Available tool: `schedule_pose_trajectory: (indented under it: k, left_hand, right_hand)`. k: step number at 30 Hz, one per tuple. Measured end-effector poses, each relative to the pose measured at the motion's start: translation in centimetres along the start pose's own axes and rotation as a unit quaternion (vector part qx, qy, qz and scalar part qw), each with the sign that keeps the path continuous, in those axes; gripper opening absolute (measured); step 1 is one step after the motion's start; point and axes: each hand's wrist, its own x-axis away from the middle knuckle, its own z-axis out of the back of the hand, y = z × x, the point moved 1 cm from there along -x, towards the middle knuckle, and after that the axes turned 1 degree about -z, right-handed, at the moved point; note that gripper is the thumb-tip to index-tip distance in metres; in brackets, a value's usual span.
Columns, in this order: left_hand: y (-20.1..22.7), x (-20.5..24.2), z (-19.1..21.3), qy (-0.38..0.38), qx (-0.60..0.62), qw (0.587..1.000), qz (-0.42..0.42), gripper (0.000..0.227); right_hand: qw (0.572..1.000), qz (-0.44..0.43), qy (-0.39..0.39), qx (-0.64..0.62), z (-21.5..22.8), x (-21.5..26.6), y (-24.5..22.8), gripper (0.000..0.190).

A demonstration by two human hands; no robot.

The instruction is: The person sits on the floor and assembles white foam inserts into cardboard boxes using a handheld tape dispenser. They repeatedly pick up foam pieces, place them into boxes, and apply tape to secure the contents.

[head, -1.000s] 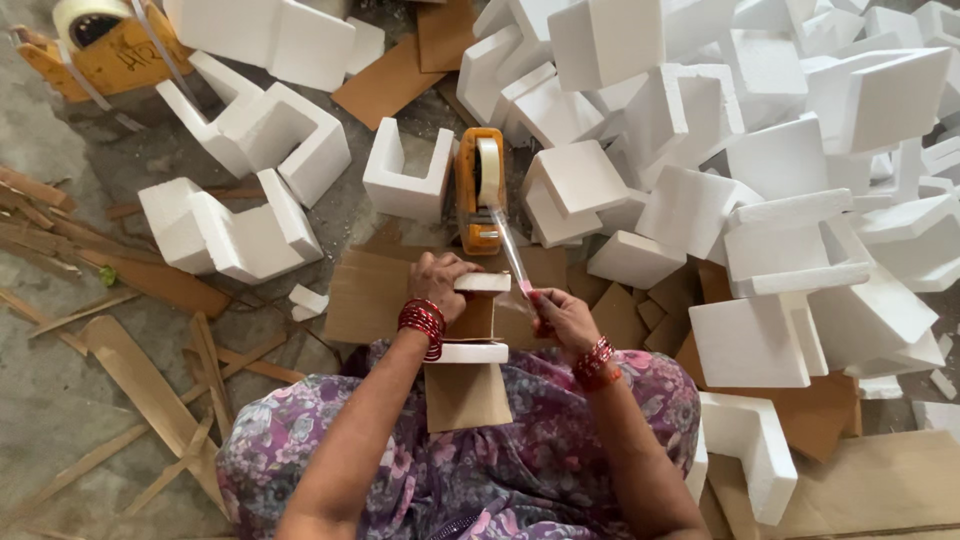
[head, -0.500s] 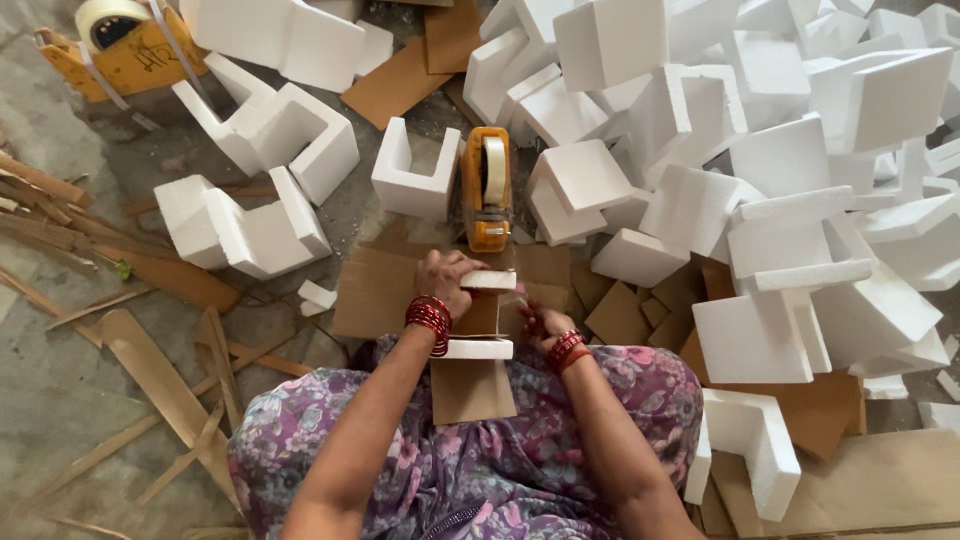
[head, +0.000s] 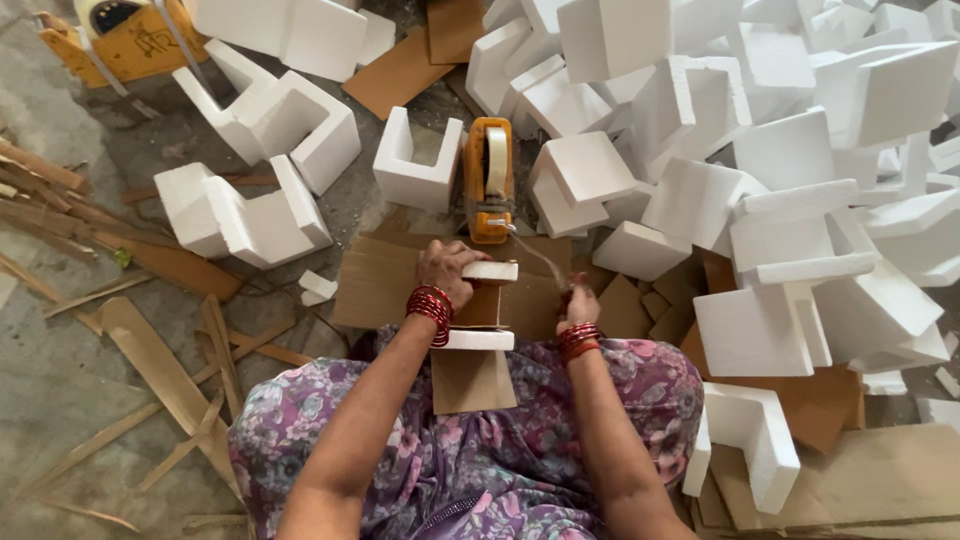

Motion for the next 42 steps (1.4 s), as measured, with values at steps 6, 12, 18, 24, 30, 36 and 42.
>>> schedule_pose_trajectory:
  k: [6,12,18,24,30,36,42]
  left_hand:
    - [-0.2,-0.1,-0.3,0.012,0.006,1.0,-0.014,0.053]
    - [-0.4,0.2,-0.6,0.04,0.02,0.998,-0.033,0.055]
    - [-0.2,0.1,-0.1,0.043,0.017,0.998,-0.03,0.053]
    - [-0.4,0.3,-0.1,0.033,0.02,0.999,-0.029,0.054]
    - [-0.3,0.2,-0.1,0.033,0.022,0.999,-0.033,0.052]
    - [0.0,0.3,0.3,0.035,0.025,0.999,-0.032,0.053]
    - [0.2,0.3,0.6,0.032,0.025,0.999,-0.022,0.056]
  right_hand:
    - [0.997,0.063,0.041,0.014,0.0,-0.5,-2.8,0.026]
    - [0.907,0.283,-0.106,0.292,-7.6,-0.1,-5.4,0.04]
    - [0.822,0.194,-0.205,0.494,-13.4,-0.5,-4.7,0.038]
    - [0.914,0.102,-0.306,0.247,-13.6,0.2,-3.1,0.03]
    - [0.924,-0.042,-0.334,0.182,-13.7,2.5,-4.0,0.024]
    - [0.928,-0.025,-0.34,0.149,-13.9,2.8,-2.8,0.024]
    - [0.934,0.036,-0.298,0.193,-14.2,2.3,-2.0,0.024]
